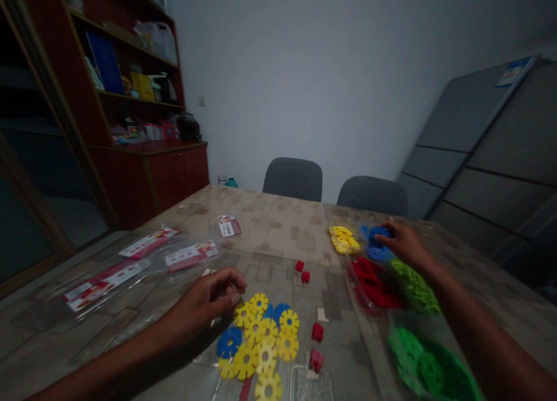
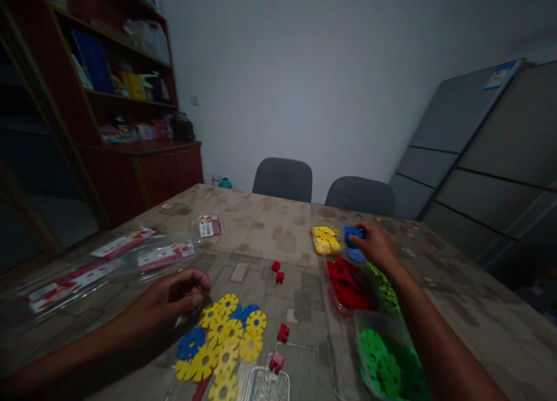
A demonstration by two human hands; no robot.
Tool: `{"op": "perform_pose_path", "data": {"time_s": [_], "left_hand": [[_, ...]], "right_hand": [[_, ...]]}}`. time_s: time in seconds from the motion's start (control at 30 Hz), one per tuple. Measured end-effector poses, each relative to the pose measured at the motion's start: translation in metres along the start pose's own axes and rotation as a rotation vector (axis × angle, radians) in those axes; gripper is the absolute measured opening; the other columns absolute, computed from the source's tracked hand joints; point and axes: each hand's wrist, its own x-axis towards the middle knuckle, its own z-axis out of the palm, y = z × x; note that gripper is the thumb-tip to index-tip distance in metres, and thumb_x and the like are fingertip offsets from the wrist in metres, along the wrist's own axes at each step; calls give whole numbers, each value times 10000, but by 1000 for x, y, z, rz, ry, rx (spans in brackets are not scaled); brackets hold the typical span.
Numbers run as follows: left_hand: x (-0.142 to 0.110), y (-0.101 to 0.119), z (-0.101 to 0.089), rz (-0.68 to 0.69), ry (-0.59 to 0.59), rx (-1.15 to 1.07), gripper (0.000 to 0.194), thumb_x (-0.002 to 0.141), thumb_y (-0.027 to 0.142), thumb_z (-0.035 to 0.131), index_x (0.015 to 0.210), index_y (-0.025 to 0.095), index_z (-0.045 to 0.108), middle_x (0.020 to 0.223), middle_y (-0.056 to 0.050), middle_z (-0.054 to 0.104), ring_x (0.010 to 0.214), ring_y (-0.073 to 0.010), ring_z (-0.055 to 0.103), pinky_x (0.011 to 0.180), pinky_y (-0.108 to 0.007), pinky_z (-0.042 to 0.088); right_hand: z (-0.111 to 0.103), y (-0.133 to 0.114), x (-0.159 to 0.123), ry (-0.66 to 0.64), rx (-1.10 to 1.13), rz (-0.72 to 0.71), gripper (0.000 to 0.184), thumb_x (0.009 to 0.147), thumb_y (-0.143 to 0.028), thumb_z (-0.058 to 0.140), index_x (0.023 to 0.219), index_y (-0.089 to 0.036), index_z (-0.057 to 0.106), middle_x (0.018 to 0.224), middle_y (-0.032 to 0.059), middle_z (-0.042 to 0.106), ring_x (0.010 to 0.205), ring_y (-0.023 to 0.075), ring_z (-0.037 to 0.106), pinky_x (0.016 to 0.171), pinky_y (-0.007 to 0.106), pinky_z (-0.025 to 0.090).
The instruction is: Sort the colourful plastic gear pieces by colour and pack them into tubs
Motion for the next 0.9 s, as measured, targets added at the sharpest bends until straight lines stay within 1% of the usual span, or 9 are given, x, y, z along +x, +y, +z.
{"op": "perform_pose_path", "data": {"time_s": [0.17, 0.23, 0.33, 0.4, 0.5, 0.6, 0.7, 0.8, 0.9], "left_hand": [[1, -6, -3, -15, 30, 58, 244, 874, 432, 599, 942, 200, 563, 695, 33, 503, 652, -148, 478, 592, -259, 372], [1, -2, -7, -28, 30, 89, 242, 874, 412, 583, 976, 194, 558, 766, 9, 555, 671, -150, 493, 589, -255, 378], [1, 6, -14, -19, 1, 164, 251, 868, 362, 564, 1053, 194, 547, 967, -43, 630, 724, -156, 520, 608, -256, 395], [1, 9, -17, -10, -45, 262, 241, 871, 332, 553, 1069, 195, 559, 967, -37, 635, 738, -161, 524, 625, -256, 397], [-2, 10, -20, 18, -130, 421, 215, 869, 280, 568, 1065, 200, 604, 920, -16, 612, 769, -169, 531, 672, -261, 406], [-6, 12, -18, 58, -225, 494, 233, 865, 245, 583, 1095, 222, 615, 1013, -20, 602, 819, -171, 546, 729, -266, 421], [-11, 18, -15, 42, -317, 541, 297, 831, 254, 632, 1126, 247, 596, 1065, -15, 576, 841, -174, 542, 748, -267, 425], [-15, 24, -13, 22, -384, 581, 380, 770, 229, 677, 1139, 255, 587, 1098, -12, 542, 901, -186, 528, 782, -270, 427], [-17, 26, -13, 28, -396, 591, 399, 754, 184, 667, 1137, 254, 582, 1119, -9, 519, 937, -190, 515, 808, -267, 422]], "right_hand": [[-8, 33, 41, -45, 19, 221, 328, 964, -354, 624, 1244, -184, 602, 1248, 80, 632, 1022, 226, 656, 854, 436, 569], [-12, 39, 41, -76, 53, 250, 333, 959, -355, 631, 1243, -184, 601, 1233, 76, 638, 1007, 222, 660, 841, 429, 575], [-23, 37, 28, -95, 110, 216, 210, 990, -243, 542, 1111, -136, 676, 1088, 136, 710, 864, 205, 694, 805, 378, 562], [-29, 26, 8, -118, 163, 132, 267, 981, -181, 463, 1024, -138, 722, 1033, 186, 742, 837, 220, 713, 804, 355, 538], [-23, -1, -40, -181, 229, -45, 227, 882, -265, 558, 986, -222, 755, 1059, 144, 765, 911, 280, 724, 829, 383, 537], [5, -35, -104, -358, 213, -307, 282, 851, -377, 568, 1029, -271, 758, 1110, 106, 764, 999, 320, 702, 880, 438, 524], [41, -68, -158, -601, 172, -453, 243, 892, -287, 538, 1029, -281, 738, 1050, 73, 772, 934, 263, 701, 828, 377, 528], [69, -96, -187, -698, 56, -541, 227, 882, -172, 536, 1010, -233, 712, 1048, 89, 740, 895, 243, 665, 782, 349, 504], [87, -114, -197, -778, -97, -524, 125, 856, -185, 599, 930, -177, 700, 1048, 126, 709, 913, 261, 626, 805, 365, 478]]}}
